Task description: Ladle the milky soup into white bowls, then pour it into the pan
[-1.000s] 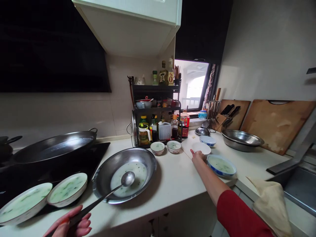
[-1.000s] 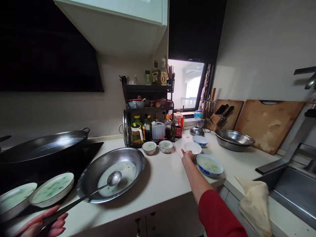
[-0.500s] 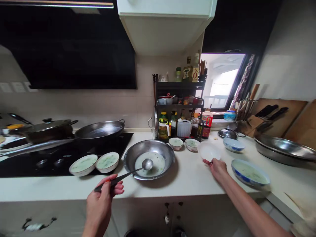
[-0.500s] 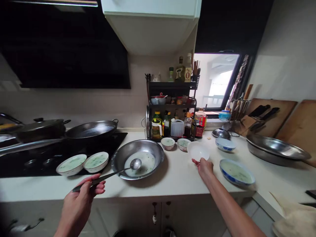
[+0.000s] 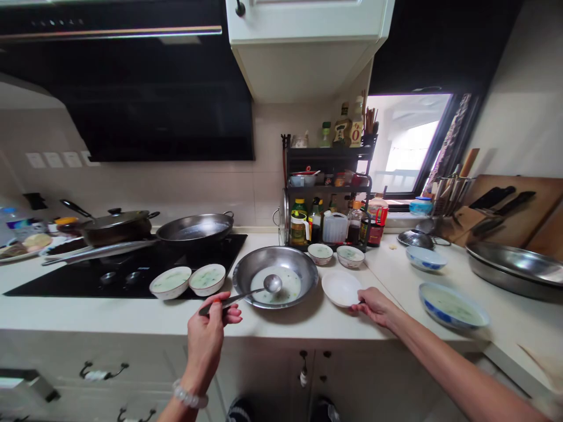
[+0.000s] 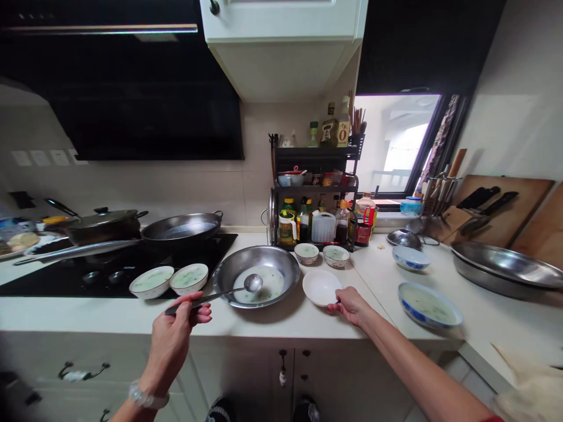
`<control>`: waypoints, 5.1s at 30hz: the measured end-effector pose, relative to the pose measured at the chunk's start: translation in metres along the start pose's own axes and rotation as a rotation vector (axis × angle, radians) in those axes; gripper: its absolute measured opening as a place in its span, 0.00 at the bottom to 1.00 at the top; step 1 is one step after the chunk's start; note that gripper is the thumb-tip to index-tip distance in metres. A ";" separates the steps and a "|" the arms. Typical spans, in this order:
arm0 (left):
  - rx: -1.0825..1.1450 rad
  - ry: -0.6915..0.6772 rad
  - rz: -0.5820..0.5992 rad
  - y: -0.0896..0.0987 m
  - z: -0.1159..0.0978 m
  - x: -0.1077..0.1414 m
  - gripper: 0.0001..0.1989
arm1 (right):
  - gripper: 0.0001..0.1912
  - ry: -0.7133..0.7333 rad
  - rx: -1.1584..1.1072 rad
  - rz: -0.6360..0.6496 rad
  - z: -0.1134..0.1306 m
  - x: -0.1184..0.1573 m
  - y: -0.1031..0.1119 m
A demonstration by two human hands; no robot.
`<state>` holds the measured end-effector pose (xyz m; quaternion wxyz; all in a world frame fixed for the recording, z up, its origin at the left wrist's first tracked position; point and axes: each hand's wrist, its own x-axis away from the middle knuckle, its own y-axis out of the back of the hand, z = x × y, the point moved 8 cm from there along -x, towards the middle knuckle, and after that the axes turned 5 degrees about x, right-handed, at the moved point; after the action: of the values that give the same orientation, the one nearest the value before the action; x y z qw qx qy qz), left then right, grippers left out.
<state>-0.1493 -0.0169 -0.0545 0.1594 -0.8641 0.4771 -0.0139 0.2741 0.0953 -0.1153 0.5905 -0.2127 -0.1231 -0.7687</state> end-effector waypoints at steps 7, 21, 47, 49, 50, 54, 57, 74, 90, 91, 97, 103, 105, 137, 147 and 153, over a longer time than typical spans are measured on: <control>-0.026 -0.029 0.032 -0.006 -0.002 0.001 0.22 | 0.19 0.003 0.128 0.027 0.006 -0.002 -0.007; -0.188 -0.170 0.182 -0.062 0.000 0.043 0.16 | 0.30 0.943 0.552 0.210 0.002 0.116 -0.090; 0.185 0.144 -0.127 -0.015 0.071 0.014 0.22 | 0.22 0.791 0.321 0.272 0.003 0.102 -0.142; 0.209 0.283 -0.107 -0.017 0.090 0.000 0.19 | 0.20 0.787 0.303 0.181 0.005 0.095 -0.131; 0.218 0.325 -0.063 -0.021 0.095 -0.005 0.19 | 0.20 0.781 0.294 0.152 0.005 0.092 -0.127; 0.240 0.459 0.129 -0.045 0.096 -0.020 0.22 | 0.21 0.801 0.333 0.168 0.005 0.093 -0.119; 0.224 0.594 0.153 -0.051 0.094 -0.029 0.16 | 0.21 0.899 0.355 0.220 0.006 0.101 -0.115; 0.156 0.558 0.094 -0.056 0.081 -0.038 0.16 | 0.31 0.925 0.278 0.259 -0.019 0.091 -0.095; 0.049 0.357 0.124 -0.046 0.057 -0.027 0.21 | 0.20 1.241 0.458 0.138 0.016 0.072 -0.100; 0.048 0.349 0.126 -0.046 0.057 -0.027 0.22 | 0.19 1.267 0.471 0.133 0.020 0.070 -0.103; 0.042 0.334 0.141 -0.049 0.057 -0.027 0.22 | 0.18 1.358 0.499 0.186 0.031 0.062 -0.141; 0.037 0.335 0.146 -0.054 0.054 -0.023 0.25 | 0.18 1.419 0.476 0.391 0.028 0.089 -0.176; 0.039 0.345 0.126 -0.053 0.054 -0.021 0.24 | 0.17 1.448 0.501 0.484 0.023 0.107 -0.172; 0.072 0.299 0.086 -0.073 0.056 -0.001 0.28 | 0.18 0.720 -0.046 0.074 0.032 0.060 -0.034; 0.061 0.303 0.062 -0.073 0.054 0.005 0.31 | 0.21 0.648 -0.153 0.047 0.041 0.068 -0.019; 0.042 0.293 0.041 -0.073 0.054 0.008 0.33 | 0.21 0.635 -0.214 -0.019 0.054 0.080 0.011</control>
<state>-0.0753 0.0264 -0.0859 0.1063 -0.8395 0.5123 -0.1467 0.2775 0.0482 -0.0305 0.5663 -0.0225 0.1465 -0.8108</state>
